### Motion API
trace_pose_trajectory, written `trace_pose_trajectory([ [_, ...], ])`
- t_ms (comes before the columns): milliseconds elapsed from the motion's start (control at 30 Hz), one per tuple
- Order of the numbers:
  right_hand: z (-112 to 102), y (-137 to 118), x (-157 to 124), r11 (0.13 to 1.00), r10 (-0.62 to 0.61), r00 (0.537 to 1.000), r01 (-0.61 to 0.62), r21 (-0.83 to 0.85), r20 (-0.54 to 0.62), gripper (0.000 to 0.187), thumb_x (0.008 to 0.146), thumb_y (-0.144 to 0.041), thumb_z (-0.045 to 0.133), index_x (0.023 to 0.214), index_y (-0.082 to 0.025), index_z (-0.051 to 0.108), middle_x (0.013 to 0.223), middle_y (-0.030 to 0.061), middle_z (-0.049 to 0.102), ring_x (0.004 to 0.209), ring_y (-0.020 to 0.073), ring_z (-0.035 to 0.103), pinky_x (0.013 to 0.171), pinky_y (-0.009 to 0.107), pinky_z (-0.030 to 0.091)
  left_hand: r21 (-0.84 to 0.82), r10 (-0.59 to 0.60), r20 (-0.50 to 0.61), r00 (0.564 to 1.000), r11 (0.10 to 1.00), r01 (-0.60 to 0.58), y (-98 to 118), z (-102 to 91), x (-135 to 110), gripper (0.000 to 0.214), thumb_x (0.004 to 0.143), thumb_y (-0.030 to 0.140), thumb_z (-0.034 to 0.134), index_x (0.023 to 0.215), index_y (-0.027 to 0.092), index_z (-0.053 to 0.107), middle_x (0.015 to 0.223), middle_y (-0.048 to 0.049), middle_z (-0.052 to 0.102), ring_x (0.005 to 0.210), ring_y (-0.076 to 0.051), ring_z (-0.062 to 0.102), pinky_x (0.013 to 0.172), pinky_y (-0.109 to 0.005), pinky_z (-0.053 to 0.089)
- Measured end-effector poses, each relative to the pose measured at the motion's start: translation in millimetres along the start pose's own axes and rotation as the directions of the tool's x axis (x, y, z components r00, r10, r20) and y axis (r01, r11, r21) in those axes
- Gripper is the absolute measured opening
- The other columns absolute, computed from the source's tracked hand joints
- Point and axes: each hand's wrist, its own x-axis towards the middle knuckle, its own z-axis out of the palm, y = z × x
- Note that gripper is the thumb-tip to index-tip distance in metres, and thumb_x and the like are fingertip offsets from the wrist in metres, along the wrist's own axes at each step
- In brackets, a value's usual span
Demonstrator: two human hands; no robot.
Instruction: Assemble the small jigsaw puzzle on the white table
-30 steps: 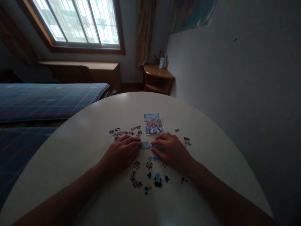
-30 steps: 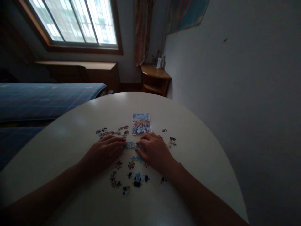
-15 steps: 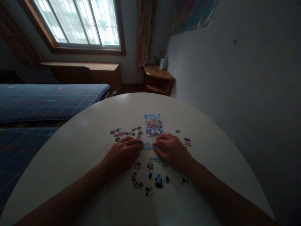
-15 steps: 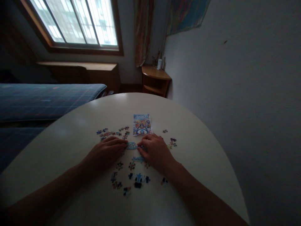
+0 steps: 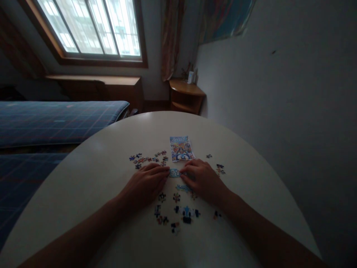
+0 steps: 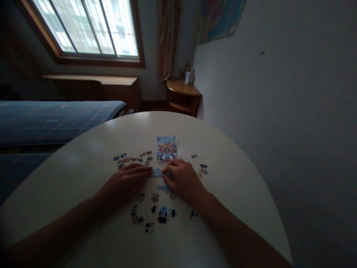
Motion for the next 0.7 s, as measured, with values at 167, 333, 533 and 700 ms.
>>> trace_pose_trajectory([
  [167, -0.1, 0.3, -0.8, 1.0, 0.002, 1.0, -0.002, 0.008, 0.001, 0.011, 0.087, -0.024, 0.068, 0.096, -0.023, 0.073, 0.105, 0.0055, 0.069, 0.102, 0.0228, 0.062, 0.091, 0.041, 0.044, 0.008, 0.004, -0.022, 1.0, 1.0, -0.004, 0.8, -0.8, 1.2, 0.025, 0.098, 0.02, 0.048, 0.112, 0.019, 0.069, 0.118, -0.0057, 0.071, 0.105, -0.022, 0.062, 0.093, -0.045, 0.055],
  [333, 0.5, -0.1, -0.9, 1.0, 0.0, 1.0, 0.0, 0.003, 0.0, 0.011, 0.087, -0.024, 0.068, 0.096, -0.023, 0.073, 0.105, 0.0057, 0.069, 0.101, 0.0225, 0.062, 0.091, 0.04, 0.044, 0.008, -0.008, -0.017, 1.0, 1.0, 0.008, 0.8, -1.4, 1.4, 0.025, 0.097, 0.02, 0.048, 0.11, 0.02, 0.07, 0.115, -0.0065, 0.071, 0.103, -0.022, 0.063, 0.092, -0.044, 0.055],
  [533, 0.3, -0.1, 0.3, 1.0, 0.002, 1.0, -0.002, 0.001, -0.003, 0.01, 0.086, -0.024, 0.068, 0.096, -0.023, 0.072, 0.105, 0.0053, 0.069, 0.101, 0.0221, 0.062, 0.091, 0.04, 0.045, 0.015, -0.006, -0.012, 1.0, 1.0, 0.006, -0.4, -0.6, 1.2, 0.024, 0.097, 0.02, 0.049, 0.108, 0.02, 0.07, 0.114, -0.0061, 0.072, 0.101, -0.022, 0.064, 0.09, -0.044, 0.056],
  [700, 0.2, 0.1, 0.0, 1.0, -0.002, 1.0, 0.002, 0.001, 0.004, 0.011, 0.086, -0.022, 0.068, 0.096, -0.022, 0.072, 0.106, 0.0061, 0.069, 0.103, 0.0227, 0.062, 0.091, 0.04, 0.044, 0.021, -0.026, -0.007, 1.0, 0.999, 0.026, 0.3, -0.5, 1.0, 0.023, 0.096, 0.021, 0.05, 0.106, 0.021, 0.07, 0.118, -0.0058, 0.071, 0.104, -0.023, 0.063, 0.092, -0.045, 0.055],
])
